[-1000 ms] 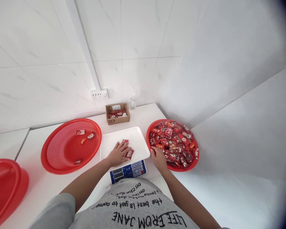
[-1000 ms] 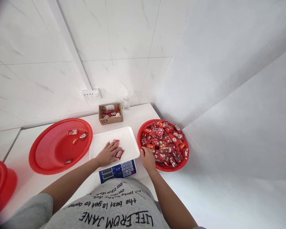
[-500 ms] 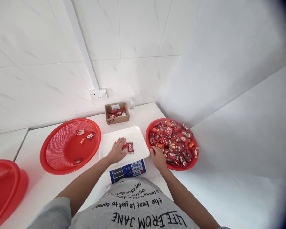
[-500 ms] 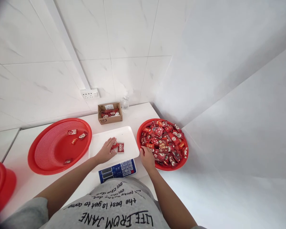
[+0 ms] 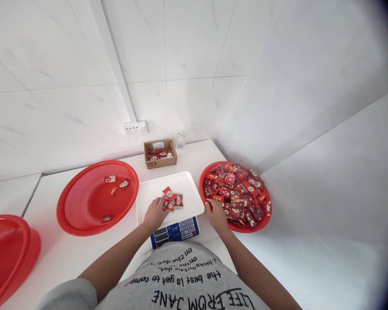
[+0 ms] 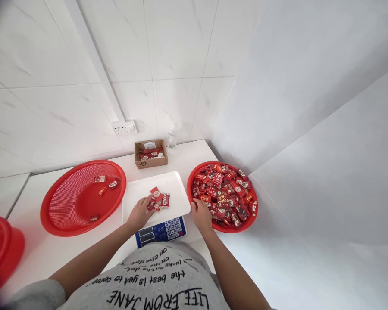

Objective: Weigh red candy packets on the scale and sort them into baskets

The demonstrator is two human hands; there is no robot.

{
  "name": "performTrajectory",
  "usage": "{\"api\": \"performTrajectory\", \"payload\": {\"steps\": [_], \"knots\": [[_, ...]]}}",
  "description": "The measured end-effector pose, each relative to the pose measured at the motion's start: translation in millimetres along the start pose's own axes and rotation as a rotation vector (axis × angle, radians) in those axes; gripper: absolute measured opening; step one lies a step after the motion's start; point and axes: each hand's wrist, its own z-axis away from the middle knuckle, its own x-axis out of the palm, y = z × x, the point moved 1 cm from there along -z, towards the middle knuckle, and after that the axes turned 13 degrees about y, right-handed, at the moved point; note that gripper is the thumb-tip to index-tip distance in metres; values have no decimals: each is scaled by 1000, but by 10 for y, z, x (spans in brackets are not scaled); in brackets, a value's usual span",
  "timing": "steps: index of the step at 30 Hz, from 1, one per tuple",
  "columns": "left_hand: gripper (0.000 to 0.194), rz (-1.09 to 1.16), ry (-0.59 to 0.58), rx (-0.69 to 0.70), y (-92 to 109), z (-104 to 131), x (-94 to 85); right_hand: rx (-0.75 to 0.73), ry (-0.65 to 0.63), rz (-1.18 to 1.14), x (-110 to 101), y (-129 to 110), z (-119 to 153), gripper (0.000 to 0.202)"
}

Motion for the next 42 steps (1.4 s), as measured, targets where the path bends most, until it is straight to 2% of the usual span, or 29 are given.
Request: {"api": "performTrajectory", "payload": {"steps": [5,10,18,22,26,30,34,38,42], "knots": [[54,-68,-19,-92,123,-35,17,-25,24,-4,11,10,10,38],[52,-92,-52,-97,173,-84,46,-27,35,-7,18,19,12,36],[52,-54,-24,57,-111,-132,-42,-32,37,-7,8,15,5,36],[50,-1,3,32,-159,-186,-62,-27,34,-11,0,3,9,35],[51,80,74,63,-100,-178,38,-25,26,-6,-1,-3,8,36],[56,56,142,179,6,-165,156,-25,27,1,9,7,6,37],[64,-53,83,215,157,-226,245,-27,34,0,12,13,4,37],[55,-109,-23,206,253,-284,320,-34,34,-12,0,3,-1,36],[54,-110,1,119,265,-266,367,-28,29,0,-11,-10,-5,37]]}}
